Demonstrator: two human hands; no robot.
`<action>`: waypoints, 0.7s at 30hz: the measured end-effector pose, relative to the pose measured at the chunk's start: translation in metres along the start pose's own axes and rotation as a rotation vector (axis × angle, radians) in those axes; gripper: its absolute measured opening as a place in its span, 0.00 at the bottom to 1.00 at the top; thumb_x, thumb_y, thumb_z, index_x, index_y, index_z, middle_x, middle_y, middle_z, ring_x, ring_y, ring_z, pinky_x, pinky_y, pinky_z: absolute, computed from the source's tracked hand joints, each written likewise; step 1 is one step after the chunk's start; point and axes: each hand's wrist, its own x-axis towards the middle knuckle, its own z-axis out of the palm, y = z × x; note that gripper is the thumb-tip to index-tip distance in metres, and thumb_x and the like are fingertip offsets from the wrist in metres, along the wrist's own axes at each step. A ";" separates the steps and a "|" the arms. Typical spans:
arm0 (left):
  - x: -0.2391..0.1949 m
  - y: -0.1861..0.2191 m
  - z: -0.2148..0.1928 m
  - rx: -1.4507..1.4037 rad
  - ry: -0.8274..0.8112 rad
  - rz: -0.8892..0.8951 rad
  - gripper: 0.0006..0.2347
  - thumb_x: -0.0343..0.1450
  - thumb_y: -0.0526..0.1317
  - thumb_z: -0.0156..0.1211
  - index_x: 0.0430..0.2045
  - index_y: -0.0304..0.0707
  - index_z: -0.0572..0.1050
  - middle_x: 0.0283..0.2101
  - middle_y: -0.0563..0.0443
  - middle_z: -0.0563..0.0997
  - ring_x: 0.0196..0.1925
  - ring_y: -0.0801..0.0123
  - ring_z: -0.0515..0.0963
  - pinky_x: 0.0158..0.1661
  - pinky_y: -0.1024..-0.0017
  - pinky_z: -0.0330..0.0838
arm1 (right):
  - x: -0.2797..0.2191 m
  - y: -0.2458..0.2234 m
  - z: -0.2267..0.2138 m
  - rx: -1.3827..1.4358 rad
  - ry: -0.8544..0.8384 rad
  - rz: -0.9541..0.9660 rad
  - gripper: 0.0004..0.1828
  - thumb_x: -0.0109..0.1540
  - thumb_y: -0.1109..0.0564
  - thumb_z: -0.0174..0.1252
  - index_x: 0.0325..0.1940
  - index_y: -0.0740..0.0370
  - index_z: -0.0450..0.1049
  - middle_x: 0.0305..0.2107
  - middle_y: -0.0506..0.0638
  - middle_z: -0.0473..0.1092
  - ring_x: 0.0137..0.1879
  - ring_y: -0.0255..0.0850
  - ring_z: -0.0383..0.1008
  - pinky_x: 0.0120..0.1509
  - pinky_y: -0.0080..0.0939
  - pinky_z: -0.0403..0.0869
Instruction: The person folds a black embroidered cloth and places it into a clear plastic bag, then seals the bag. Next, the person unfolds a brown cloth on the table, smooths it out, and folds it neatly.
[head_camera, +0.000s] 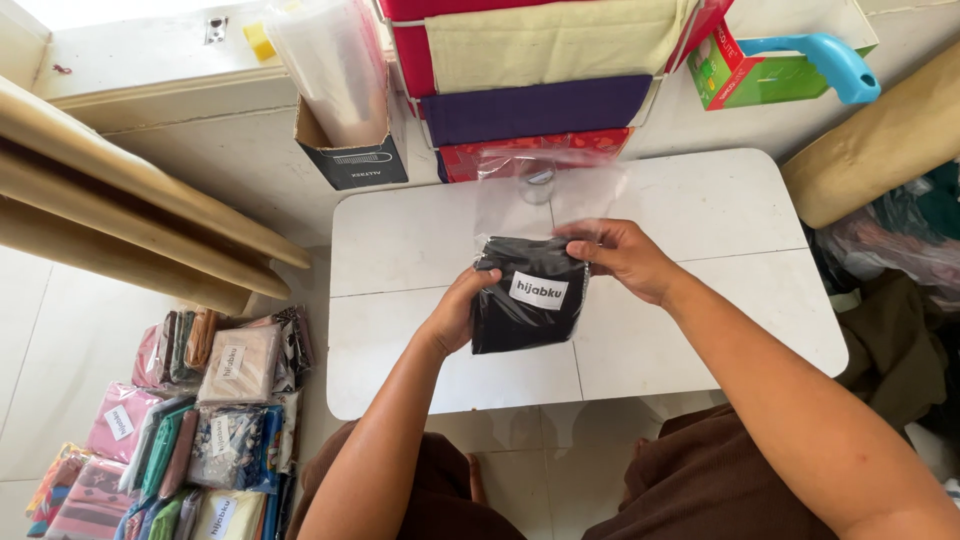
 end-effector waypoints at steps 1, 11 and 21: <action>-0.005 0.011 0.008 0.000 -0.001 0.000 0.15 0.67 0.44 0.69 0.44 0.40 0.80 0.42 0.38 0.85 0.47 0.49 0.85 0.53 0.48 0.77 | 0.002 0.001 -0.001 -0.001 0.001 0.000 0.17 0.61 0.55 0.66 0.54 0.59 0.80 0.39 0.50 0.80 0.42 0.37 0.82 0.44 0.34 0.81; -0.005 0.020 0.011 0.554 0.074 0.553 0.08 0.76 0.42 0.62 0.39 0.41 0.85 0.44 0.49 0.86 0.54 0.70 0.80 0.59 0.64 0.72 | 0.008 0.021 -0.014 -0.224 -0.050 -0.141 0.13 0.57 0.61 0.71 0.46 0.63 0.83 0.43 0.56 0.79 0.48 0.42 0.80 0.48 0.39 0.83; -0.021 0.028 0.016 0.558 0.004 0.552 0.10 0.79 0.42 0.55 0.41 0.38 0.84 0.47 0.45 0.85 0.57 0.62 0.80 0.62 0.59 0.67 | 0.007 0.021 -0.020 -0.172 0.024 -0.062 0.11 0.64 0.58 0.65 0.49 0.65 0.81 0.41 0.60 0.80 0.47 0.46 0.81 0.52 0.46 0.83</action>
